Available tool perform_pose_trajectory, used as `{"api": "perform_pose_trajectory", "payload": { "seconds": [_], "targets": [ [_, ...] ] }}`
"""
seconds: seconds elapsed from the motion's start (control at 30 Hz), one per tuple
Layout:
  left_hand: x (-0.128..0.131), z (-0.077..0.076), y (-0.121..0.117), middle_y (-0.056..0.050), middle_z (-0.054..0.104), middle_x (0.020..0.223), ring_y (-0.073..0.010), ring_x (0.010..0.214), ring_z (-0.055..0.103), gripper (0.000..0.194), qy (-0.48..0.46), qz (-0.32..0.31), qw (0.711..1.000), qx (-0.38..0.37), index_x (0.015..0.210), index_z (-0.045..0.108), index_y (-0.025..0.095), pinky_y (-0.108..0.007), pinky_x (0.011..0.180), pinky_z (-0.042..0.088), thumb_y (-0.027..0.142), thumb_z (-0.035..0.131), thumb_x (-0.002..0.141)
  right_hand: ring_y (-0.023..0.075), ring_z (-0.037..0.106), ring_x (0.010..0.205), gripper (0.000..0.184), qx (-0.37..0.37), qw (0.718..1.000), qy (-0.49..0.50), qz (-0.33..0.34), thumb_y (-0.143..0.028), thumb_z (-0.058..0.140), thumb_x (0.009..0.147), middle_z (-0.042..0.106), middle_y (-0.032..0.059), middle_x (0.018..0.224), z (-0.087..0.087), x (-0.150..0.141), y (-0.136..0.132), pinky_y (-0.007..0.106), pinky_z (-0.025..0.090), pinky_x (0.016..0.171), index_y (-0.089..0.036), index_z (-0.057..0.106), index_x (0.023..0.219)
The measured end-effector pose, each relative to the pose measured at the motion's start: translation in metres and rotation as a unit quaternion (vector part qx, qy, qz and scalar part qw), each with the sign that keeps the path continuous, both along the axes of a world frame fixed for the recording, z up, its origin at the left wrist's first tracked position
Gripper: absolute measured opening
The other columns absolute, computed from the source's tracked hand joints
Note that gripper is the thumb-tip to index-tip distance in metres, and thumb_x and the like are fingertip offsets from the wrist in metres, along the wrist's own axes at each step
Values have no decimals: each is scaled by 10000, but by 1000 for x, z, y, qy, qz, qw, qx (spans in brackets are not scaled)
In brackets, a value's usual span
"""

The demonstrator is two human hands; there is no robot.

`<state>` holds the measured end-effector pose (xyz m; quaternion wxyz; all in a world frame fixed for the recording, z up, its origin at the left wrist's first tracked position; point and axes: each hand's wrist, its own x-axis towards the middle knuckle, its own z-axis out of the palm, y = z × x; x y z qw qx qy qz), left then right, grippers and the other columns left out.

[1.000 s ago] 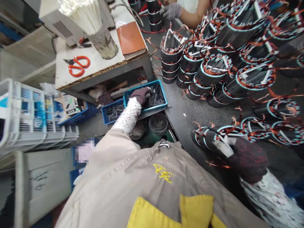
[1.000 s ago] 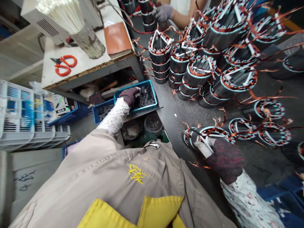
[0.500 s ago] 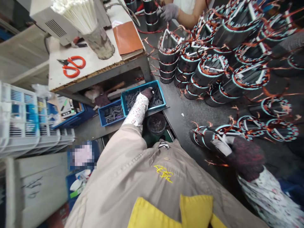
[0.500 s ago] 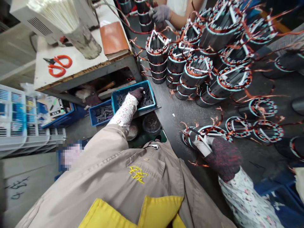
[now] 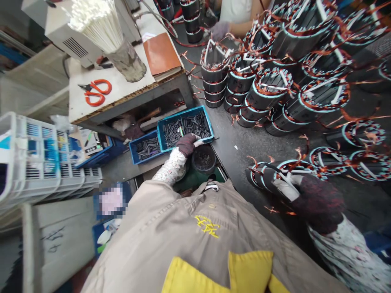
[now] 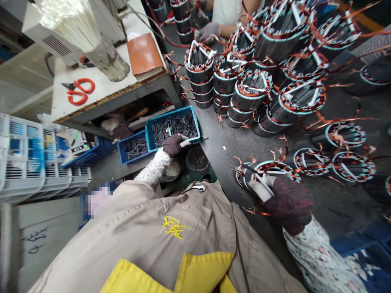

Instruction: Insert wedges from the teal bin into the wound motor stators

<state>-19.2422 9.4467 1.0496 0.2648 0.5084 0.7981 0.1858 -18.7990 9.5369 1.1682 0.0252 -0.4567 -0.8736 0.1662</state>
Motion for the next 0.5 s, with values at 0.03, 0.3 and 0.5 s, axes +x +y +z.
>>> {"api": "perform_pose_trajectory", "payload": {
  "seconds": [0.03,0.3,0.5],
  "targets": [
    [5,-4,-2,-45,868,1318,-313,1391,728,287,-6,7,1000,-2,1316,880,177,-458,1311,501,350,817,1096,365,775,710,600,-8,1000,-7,-8,-725,488,994,829,124,821,-2,2,0,496,569,679,-302,807,712],
    [-4,14,30,-113,804,1552,-303,1472,724,406,116,6,993,-31,1513,845,260,-406,1265,552,343,611,1192,341,754,719,631,-25,999,-3,-31,-754,498,971,820,134,826,-5,0,0,493,566,763,-268,804,707],
    [-17,20,80,-226,726,1615,-437,1532,642,380,223,-159,954,-126,1432,864,140,-523,1294,527,263,681,1123,346,810,964,755,18,998,38,41,-762,384,1063,841,208,936,2,-6,-4,454,580,906,-207,788,748]
  ]
}}
